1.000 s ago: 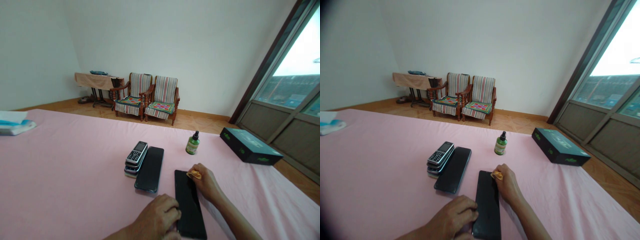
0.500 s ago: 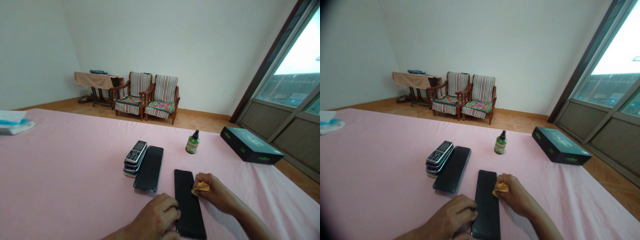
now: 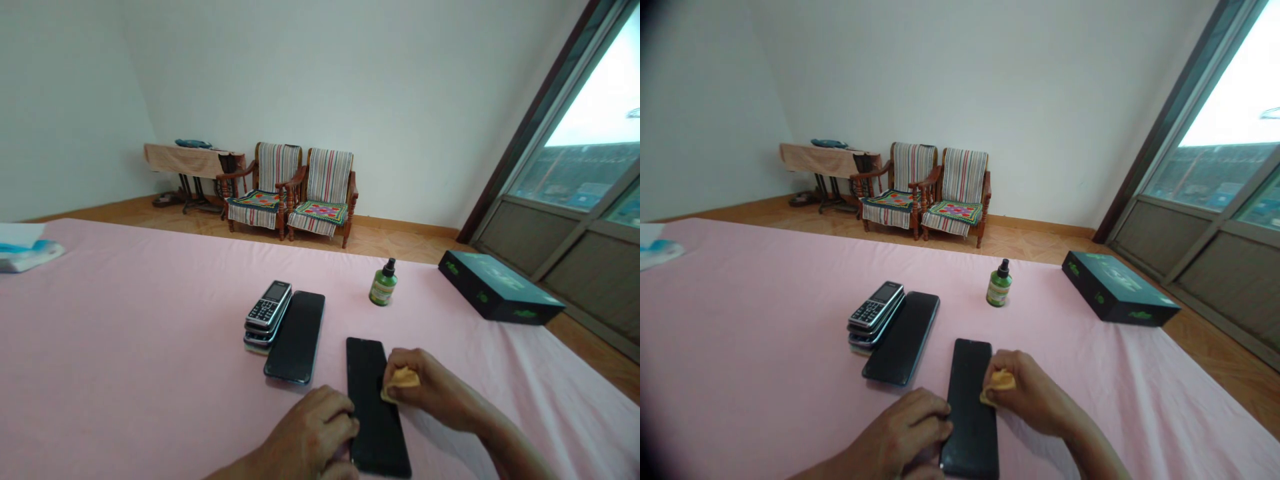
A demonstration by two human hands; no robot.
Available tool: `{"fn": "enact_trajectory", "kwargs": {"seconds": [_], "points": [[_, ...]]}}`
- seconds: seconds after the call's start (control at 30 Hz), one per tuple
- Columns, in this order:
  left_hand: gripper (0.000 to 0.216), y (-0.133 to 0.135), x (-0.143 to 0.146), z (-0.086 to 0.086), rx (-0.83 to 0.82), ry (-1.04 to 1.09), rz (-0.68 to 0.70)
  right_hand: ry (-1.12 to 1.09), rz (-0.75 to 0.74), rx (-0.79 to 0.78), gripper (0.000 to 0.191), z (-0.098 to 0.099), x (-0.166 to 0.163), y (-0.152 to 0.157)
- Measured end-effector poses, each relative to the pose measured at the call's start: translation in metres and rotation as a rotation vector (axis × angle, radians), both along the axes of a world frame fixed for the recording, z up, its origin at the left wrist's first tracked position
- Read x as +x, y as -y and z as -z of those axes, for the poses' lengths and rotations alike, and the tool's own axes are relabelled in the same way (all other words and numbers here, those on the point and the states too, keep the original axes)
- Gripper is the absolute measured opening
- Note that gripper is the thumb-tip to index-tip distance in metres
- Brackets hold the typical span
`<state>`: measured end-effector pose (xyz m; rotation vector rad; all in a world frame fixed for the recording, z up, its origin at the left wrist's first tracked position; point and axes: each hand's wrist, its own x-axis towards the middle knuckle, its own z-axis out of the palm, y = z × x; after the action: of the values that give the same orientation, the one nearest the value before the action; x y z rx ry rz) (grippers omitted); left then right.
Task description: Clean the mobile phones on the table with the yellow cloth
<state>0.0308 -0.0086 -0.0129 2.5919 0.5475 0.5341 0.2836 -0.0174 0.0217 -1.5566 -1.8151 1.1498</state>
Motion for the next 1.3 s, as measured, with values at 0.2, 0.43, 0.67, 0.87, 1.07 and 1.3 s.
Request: {"fn": "enact_trajectory", "kwargs": {"seconds": [0.2,0.43,0.67,0.87,1.07,1.3], "points": [[0.036,-0.005,0.003,0.029,0.05,0.106,0.01,0.196,0.318,0.392,0.016,0.033,-0.004,-0.028],[0.037,-0.003,0.005,0.034,0.1,0.123,-0.016,0.283,0.306,0.529,0.022,0.048,-0.027,-0.035],[0.035,-0.009,0.006,0.037,0.126,0.135,0.024,0.254,0.271,0.613,0.024,0.046,-0.043,-0.049],[0.034,-0.011,0.006,0.038,0.117,0.127,0.045,0.189,0.245,0.66,0.023,0.042,-0.058,-0.052],[0.031,-0.01,0.005,0.033,0.045,0.099,0.048,0.206,0.159,0.619,0.024,0.042,-0.069,-0.061],[0.036,-0.008,0.006,0.039,0.066,0.039,0.018,0.29,0.122,0.548,0.026,0.032,-0.075,-0.064]]}}
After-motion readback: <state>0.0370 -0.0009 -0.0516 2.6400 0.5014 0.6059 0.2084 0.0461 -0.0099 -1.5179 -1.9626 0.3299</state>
